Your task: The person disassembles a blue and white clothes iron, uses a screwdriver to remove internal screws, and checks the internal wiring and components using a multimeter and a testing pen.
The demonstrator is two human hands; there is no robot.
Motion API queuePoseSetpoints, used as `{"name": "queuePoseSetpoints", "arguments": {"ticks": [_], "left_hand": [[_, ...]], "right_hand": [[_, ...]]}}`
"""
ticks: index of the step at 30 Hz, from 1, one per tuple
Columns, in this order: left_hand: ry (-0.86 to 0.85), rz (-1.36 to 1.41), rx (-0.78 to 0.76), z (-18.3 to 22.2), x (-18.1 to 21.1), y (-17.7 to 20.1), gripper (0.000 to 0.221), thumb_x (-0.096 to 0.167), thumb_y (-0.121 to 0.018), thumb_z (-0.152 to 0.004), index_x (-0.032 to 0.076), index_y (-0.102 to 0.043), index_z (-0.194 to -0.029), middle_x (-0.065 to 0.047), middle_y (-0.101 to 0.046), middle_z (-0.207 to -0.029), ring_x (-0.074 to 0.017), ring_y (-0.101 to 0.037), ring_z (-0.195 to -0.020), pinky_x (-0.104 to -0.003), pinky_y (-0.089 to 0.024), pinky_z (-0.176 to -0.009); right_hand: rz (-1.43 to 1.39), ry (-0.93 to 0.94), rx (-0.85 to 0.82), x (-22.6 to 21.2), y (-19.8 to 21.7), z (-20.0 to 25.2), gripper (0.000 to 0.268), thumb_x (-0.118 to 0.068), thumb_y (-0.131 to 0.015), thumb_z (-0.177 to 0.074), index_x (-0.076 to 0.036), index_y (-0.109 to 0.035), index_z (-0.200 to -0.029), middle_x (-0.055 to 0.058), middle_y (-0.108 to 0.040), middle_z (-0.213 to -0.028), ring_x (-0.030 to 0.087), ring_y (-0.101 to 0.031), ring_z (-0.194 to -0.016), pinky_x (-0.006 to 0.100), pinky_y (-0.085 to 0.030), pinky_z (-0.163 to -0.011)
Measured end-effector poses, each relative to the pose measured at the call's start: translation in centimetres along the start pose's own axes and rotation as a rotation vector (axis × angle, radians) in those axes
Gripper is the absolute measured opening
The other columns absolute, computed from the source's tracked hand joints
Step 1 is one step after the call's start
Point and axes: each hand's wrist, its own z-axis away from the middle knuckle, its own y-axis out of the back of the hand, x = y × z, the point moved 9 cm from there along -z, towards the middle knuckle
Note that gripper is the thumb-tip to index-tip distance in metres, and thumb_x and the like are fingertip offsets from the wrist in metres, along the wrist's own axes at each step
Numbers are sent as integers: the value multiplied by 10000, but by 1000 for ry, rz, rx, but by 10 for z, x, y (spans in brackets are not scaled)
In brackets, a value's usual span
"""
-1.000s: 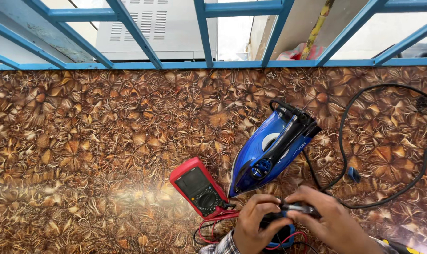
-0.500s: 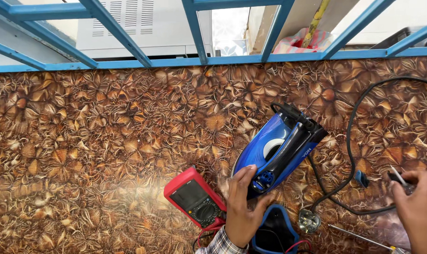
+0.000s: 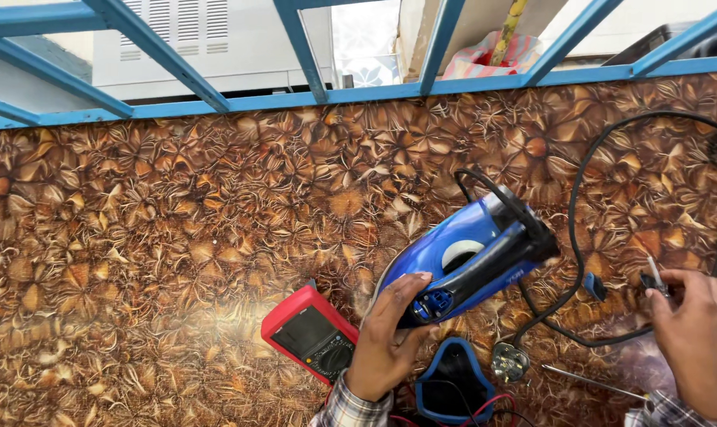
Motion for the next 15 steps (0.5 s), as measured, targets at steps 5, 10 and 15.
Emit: {"name": "queuePoseSetpoints", "arguments": {"ticks": [5, 10, 15], "left_hand": [[-65, 21, -226, -4, 8, -8, 494, 123, -584, -1006, 50, -456, -1477, -183, -552, -1454, -373, -517, -1390, -509, -395, -1205], [-131, 3, -388, 0, 8, -14, 470, 287, -513, -1073, 96, -451, -1498, -147, -528, -1493, -332, -466, -1460, -534, -272, -1274], [-140, 15, -433, 1, 10, -16, 492, 371, -479, -1083, 90, -461, -1486, -148, -533, -1463, -336, -473, -1424, -491, -352, -1204]], "right_hand": [[32, 73, 28, 3, -3, 4, 358, -3, -645, -1021, 64, -623, -1371, 304, -545, -1381, 421, -598, -1143, 533, -526, -1033], [-20, 142, 40, 7, 17, 27, 593, -64, -686, -930, 21, -530, -1495, 321, -412, -1483, 461, -418, -1380, 604, -372, -1150], [208, 202, -103, 266, -67, 27, 669, -297, -836, -744, -154, -675, -1378, 65, -712, -1364, 281, -550, -1382, 417, -451, -1147]]}}
